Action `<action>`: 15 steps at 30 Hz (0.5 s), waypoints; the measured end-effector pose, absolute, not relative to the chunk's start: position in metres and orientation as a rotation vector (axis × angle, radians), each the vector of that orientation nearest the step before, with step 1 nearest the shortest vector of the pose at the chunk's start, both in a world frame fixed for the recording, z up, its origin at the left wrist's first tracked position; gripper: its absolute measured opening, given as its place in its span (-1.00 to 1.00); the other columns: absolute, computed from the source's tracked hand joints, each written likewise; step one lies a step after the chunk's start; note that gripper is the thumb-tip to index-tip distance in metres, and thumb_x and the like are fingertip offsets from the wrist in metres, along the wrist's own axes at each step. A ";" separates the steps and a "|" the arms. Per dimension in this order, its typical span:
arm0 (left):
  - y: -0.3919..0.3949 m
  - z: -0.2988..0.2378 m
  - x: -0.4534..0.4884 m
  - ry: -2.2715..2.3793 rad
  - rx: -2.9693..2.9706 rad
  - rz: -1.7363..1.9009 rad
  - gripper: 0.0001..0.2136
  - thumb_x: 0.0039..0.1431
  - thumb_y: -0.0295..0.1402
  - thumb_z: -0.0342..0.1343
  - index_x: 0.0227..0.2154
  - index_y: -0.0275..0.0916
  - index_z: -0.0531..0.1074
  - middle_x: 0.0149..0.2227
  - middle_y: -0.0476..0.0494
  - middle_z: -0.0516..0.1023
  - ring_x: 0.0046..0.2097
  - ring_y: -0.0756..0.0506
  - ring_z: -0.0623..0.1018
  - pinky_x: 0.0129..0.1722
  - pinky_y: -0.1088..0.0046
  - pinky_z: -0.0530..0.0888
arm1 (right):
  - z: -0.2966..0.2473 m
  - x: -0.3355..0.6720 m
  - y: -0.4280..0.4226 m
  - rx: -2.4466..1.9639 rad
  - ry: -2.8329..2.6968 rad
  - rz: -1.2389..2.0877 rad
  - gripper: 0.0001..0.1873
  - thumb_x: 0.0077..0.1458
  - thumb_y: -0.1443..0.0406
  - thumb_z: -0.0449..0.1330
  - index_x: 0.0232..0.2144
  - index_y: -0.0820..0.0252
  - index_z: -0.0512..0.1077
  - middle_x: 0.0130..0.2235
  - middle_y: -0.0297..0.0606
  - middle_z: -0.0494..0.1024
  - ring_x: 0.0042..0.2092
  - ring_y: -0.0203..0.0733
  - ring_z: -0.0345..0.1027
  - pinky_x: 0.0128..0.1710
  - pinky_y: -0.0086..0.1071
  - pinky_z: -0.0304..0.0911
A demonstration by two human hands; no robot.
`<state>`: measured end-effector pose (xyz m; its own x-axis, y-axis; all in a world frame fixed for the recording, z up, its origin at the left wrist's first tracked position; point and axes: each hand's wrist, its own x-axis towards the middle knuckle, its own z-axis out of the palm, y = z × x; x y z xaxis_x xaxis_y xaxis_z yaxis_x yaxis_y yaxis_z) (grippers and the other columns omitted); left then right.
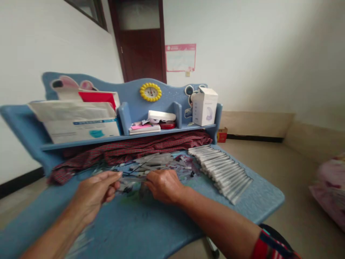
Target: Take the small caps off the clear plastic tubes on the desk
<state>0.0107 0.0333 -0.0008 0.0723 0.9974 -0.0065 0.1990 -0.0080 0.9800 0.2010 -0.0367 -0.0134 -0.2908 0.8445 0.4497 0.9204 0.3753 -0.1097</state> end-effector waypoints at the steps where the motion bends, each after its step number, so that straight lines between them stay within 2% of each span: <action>1: 0.032 0.000 0.013 1.284 1.416 1.031 -0.74 -0.22 -0.19 0.15 -0.55 -0.27 0.30 -0.70 0.10 0.32 -0.71 0.13 0.19 -0.75 0.66 0.08 | -0.012 0.201 -0.037 -1.530 -2.220 -0.249 -0.69 0.16 0.20 -0.15 -0.30 0.12 0.36 -0.28 -0.22 0.51 -0.29 -0.20 0.35 -0.36 -0.38 0.18; 6: 0.020 0.005 0.022 1.214 1.593 0.877 -0.71 -0.20 -0.10 0.10 -0.59 -0.26 0.32 -0.70 0.07 0.33 -0.71 0.10 0.20 -0.73 0.61 0.12 | -0.007 0.201 -0.037 -1.541 -2.261 -0.321 -0.75 0.12 0.22 -0.10 -0.27 0.12 0.34 -0.31 -0.28 0.50 -0.31 -0.23 0.35 -0.40 -0.44 0.19; 11: 0.019 0.009 0.021 1.339 1.746 0.793 -0.66 -0.10 -0.03 -0.02 -0.64 -0.24 0.33 -0.75 0.08 0.30 -0.72 0.08 0.19 -0.72 0.59 0.12 | 0.012 0.208 -0.037 -1.596 -2.378 -0.309 -0.78 0.04 0.27 -0.03 -0.30 0.15 0.38 -0.33 -0.20 0.52 -0.33 -0.18 0.38 -0.44 -0.42 0.18; 15: 0.021 0.016 0.014 1.485 1.851 0.725 -0.64 -0.03 -0.04 -0.08 -0.69 -0.22 0.27 -0.84 0.12 0.15 -0.72 0.07 0.17 -0.69 0.61 0.12 | 0.039 0.232 -0.047 -1.734 -2.509 -0.283 -0.76 0.01 0.29 -0.01 -0.30 0.12 0.42 -0.32 -0.20 0.53 -0.31 -0.17 0.38 -0.40 -0.40 0.19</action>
